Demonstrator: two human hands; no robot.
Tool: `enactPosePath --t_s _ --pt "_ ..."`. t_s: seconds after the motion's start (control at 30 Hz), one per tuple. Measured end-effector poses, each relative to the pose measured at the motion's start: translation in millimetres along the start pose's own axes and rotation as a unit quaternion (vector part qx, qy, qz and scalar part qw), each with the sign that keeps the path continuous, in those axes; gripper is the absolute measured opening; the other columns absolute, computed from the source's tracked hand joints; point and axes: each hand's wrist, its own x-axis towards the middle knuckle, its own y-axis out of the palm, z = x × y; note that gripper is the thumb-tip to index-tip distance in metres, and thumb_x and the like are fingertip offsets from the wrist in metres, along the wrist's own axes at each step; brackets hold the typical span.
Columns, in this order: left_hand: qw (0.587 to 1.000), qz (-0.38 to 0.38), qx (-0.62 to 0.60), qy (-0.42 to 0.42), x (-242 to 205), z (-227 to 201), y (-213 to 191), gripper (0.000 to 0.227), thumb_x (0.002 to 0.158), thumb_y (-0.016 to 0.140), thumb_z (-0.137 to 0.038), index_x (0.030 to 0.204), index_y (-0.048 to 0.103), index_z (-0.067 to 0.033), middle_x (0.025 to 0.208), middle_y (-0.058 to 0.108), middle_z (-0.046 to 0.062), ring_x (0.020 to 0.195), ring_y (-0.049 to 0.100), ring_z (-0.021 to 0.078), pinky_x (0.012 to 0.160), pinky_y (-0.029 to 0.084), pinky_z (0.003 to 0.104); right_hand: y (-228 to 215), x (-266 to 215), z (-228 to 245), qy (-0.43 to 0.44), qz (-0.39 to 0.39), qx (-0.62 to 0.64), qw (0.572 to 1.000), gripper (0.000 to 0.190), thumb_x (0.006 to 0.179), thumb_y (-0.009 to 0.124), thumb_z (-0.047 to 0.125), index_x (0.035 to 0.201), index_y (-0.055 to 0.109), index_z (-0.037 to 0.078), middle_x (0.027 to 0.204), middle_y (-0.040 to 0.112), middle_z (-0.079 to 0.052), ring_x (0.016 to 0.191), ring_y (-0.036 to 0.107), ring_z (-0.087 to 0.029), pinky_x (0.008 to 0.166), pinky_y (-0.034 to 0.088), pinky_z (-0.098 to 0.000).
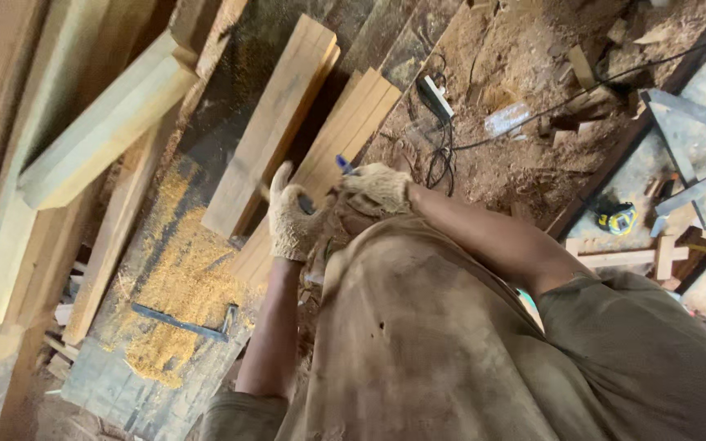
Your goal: The person uses a try square and a blue pen to mark lines on several wooden planks. They repeatedly position the square on the wood, draw a line, and then move to the next plank or side to continue marking.
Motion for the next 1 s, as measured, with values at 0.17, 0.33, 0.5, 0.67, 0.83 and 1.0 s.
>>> enactPosePath --t_s 0.17,0.33,0.5,0.67,0.83,1.0 --pt "0.987 -0.072 -0.120 0.078 4.7 -39.8 6.0 0.047 0.068 0.094 -0.050 0.084 0.065 -0.0176 0.138 0.054 0.022 0.133 0.049 0.0442 0.112 0.040 0.058 18.4 -17.3 5.9 -0.571 0.256 -0.119 0.771 0.048 0.107 0.071 0.015 0.147 0.048 -0.001 0.124 0.062 -0.023 0.104 0.069 -0.033 0.087 0.058 -0.0437" --pt "0.992 -0.014 -0.121 0.039 7.1 -32.4 17.7 0.049 0.071 0.094 -0.048 0.101 0.071 -0.0154 0.135 0.057 0.017 0.132 0.051 0.0400 0.110 0.043 0.056 -12.7 -21.1 4.4 -0.053 0.137 0.360 0.921 0.040 0.103 0.073 0.018 0.135 0.053 0.002 0.092 0.075 -0.007 0.069 0.066 -0.013 0.056 0.056 -0.0261" --pt "0.989 0.128 -0.075 -0.009 26.7 -21.6 44.4 0.064 0.075 0.086 -0.061 0.120 0.069 -0.0197 0.135 0.059 0.011 0.133 0.053 0.0356 0.114 0.042 0.055 -61.4 5.5 -10.3 -0.164 -0.169 0.066 0.970 0.043 0.096 0.074 0.019 0.137 0.063 0.013 0.090 0.070 -0.004 0.068 0.059 -0.011 0.057 0.050 -0.0291" --pt "0.976 0.166 0.118 0.081 76.9 -34.5 82.5 0.098 0.065 0.083 -0.070 0.145 0.056 -0.0200 0.150 0.040 0.017 0.136 0.036 0.0432 0.105 0.033 0.065 -87.4 30.5 -18.3 -0.230 -0.179 0.050 0.955 0.044 0.098 0.073 0.016 0.138 0.066 0.002 0.101 0.073 -0.003 0.080 0.064 -0.008 0.067 0.054 -0.0249" --pt "0.965 0.089 0.162 0.189 97.1 -40.2 96.0 0.090 0.072 0.086 -0.065 0.145 0.057 -0.0208 0.159 0.032 0.016 0.142 0.033 0.0458 0.113 0.027 0.069 -90.9 17.2 -22.9 -0.186 -0.171 0.139 0.958 0.047 0.093 0.075 0.016 0.137 0.061 0.006 0.106 0.074 -0.006 0.083 0.066 -0.014 0.068 0.054 -0.0286" --pt "0.966 0.154 0.142 0.153 104.6 -42.8 96.8 0.092 0.066 0.088 -0.055 0.145 0.058 -0.0196 0.160 0.036 0.016 0.140 0.036 0.0479 0.112 0.032 0.063 -80.3 24.0 -13.7 -0.199 -0.158 0.259 0.932 0.036 0.094 0.076 0.014 0.129 0.069 0.006 0.105 0.074 -0.007 0.084 0.067 -0.015 0.065 0.055 -0.0309"
